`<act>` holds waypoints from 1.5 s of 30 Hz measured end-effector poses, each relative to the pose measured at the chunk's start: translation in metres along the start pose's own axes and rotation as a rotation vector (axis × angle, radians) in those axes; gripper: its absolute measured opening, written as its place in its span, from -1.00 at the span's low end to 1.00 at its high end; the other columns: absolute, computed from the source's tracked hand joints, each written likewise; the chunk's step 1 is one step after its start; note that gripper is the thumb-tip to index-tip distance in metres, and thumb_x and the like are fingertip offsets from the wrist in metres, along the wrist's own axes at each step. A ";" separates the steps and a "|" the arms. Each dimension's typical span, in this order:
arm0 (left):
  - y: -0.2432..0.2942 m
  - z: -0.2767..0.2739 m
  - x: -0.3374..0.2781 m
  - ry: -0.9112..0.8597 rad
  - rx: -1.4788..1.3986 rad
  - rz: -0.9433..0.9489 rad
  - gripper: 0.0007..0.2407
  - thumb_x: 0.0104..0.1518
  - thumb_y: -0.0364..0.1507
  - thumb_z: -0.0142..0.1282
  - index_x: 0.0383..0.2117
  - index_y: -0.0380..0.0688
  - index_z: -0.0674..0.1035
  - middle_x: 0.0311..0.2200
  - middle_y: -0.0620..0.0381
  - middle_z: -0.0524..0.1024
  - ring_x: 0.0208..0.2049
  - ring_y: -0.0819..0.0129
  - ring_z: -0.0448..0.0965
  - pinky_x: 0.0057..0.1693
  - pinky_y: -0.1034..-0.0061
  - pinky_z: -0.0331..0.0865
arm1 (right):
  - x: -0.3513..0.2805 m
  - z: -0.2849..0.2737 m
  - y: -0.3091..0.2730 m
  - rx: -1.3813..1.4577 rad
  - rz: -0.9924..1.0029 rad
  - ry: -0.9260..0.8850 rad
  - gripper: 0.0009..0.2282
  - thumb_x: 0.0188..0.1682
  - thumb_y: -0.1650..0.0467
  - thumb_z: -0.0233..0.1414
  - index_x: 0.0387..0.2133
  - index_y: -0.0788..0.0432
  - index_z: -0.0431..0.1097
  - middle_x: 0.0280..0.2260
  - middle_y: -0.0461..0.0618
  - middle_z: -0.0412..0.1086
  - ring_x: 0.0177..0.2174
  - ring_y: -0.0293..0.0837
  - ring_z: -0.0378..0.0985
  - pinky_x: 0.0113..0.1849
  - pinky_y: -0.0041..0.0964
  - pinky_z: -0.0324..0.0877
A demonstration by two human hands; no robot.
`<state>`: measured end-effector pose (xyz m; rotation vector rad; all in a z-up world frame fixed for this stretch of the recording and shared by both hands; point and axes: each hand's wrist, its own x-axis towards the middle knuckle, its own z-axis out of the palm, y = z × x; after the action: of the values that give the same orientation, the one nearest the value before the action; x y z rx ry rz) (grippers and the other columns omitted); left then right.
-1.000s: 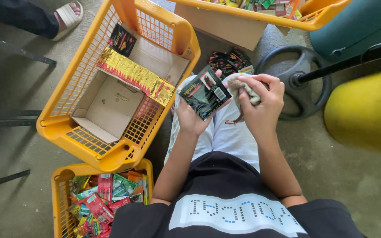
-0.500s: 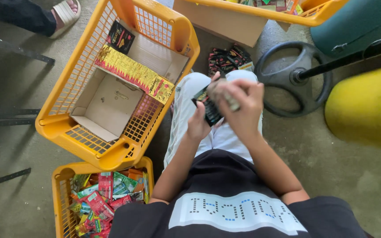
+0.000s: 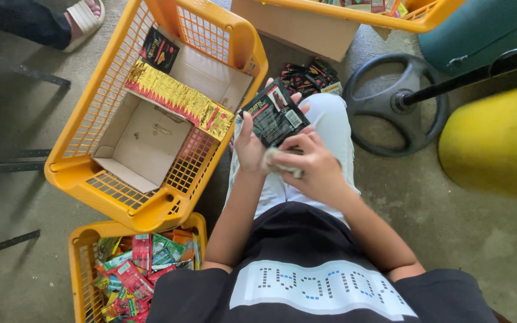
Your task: The person wipes product sachet packages with a cloth while sitting on the floor and then places them into an orange plastic basket.
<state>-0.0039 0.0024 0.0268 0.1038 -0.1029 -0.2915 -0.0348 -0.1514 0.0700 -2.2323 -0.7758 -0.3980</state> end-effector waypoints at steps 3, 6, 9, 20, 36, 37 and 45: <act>-0.006 -0.018 0.003 -0.021 -0.067 0.083 -0.32 0.28 -0.01 -0.13 0.39 -0.27 0.09 0.40 -0.33 0.02 0.37 -0.35 0.06 0.38 -0.29 0.03 | 0.014 -0.027 0.011 0.448 0.006 -0.198 -0.71 -0.29 0.49 0.20 -0.28 -0.11 0.62 -0.22 -0.04 0.44 -0.19 0.09 0.51 -0.03 -0.08 0.41; -0.007 -0.034 0.007 -0.055 0.038 0.074 -0.31 0.27 -0.02 -0.11 0.42 -0.20 0.06 0.41 -0.30 0.00 0.40 -0.33 0.02 0.39 -0.24 0.05 | 0.012 -0.022 0.015 0.464 0.279 -0.087 -0.74 -0.18 0.42 0.19 -0.20 -0.10 0.62 -0.14 -0.10 0.47 -0.18 -0.10 0.55 -0.04 -0.11 0.43; -0.010 -0.017 0.009 -0.084 0.086 0.071 -0.31 0.27 -0.05 -0.09 0.44 -0.08 -0.03 0.41 -0.28 0.01 0.38 -0.26 0.10 0.36 -0.17 0.14 | 0.009 0.003 0.001 0.295 0.346 0.115 -0.65 -0.16 0.38 0.18 -0.06 -0.15 0.58 -0.08 -0.04 0.38 -0.13 -0.01 0.54 -0.02 -0.09 0.42; -0.046 -0.151 -0.023 0.044 0.277 -0.025 -0.50 0.18 -0.53 -0.02 0.32 -0.27 0.26 0.13 -0.27 0.39 0.01 -0.06 0.54 0.20 0.03 0.37 | 0.034 0.002 0.036 0.002 0.254 0.324 -0.67 -0.15 0.45 0.19 -0.08 -0.10 0.58 -0.10 -0.02 0.28 -0.10 0.04 0.43 -0.01 -0.08 0.38; -0.005 -0.005 -0.013 0.042 0.275 -0.006 -0.28 0.21 -0.50 0.10 0.49 0.10 -0.01 0.39 -0.22 0.13 0.32 -0.06 0.28 0.29 -0.02 0.27 | 0.023 0.006 0.080 -0.163 0.237 0.313 -0.67 -0.11 0.47 0.20 -0.06 -0.10 0.58 -0.09 0.00 0.30 -0.12 0.09 0.40 -0.05 -0.07 0.39; -0.002 -0.013 -0.011 0.057 0.159 0.010 -0.36 0.25 -0.34 0.04 0.47 0.16 0.03 0.36 -0.29 0.15 0.29 -0.17 0.30 0.26 -0.15 0.28 | 0.017 0.002 0.075 -0.142 0.251 0.304 -0.63 -0.11 0.47 0.19 0.00 -0.08 0.54 -0.03 0.01 0.28 -0.08 0.07 0.39 -0.02 -0.09 0.37; 0.007 -0.037 -0.002 0.141 -0.055 0.176 -0.55 0.39 -0.09 -0.24 0.41 0.37 0.15 0.36 -0.24 0.16 0.34 -0.41 0.14 0.31 -0.43 0.07 | -0.018 -0.003 0.007 -0.051 -0.061 -0.033 -0.58 -0.35 0.39 0.23 -0.14 -0.24 0.59 0.15 0.02 0.37 -0.08 -0.03 0.53 -0.01 -0.18 0.41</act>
<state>0.0006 0.0133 -0.0089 0.0601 0.0362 -0.1108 -0.0445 -0.1653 0.0593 -2.2718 -0.8619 -0.4153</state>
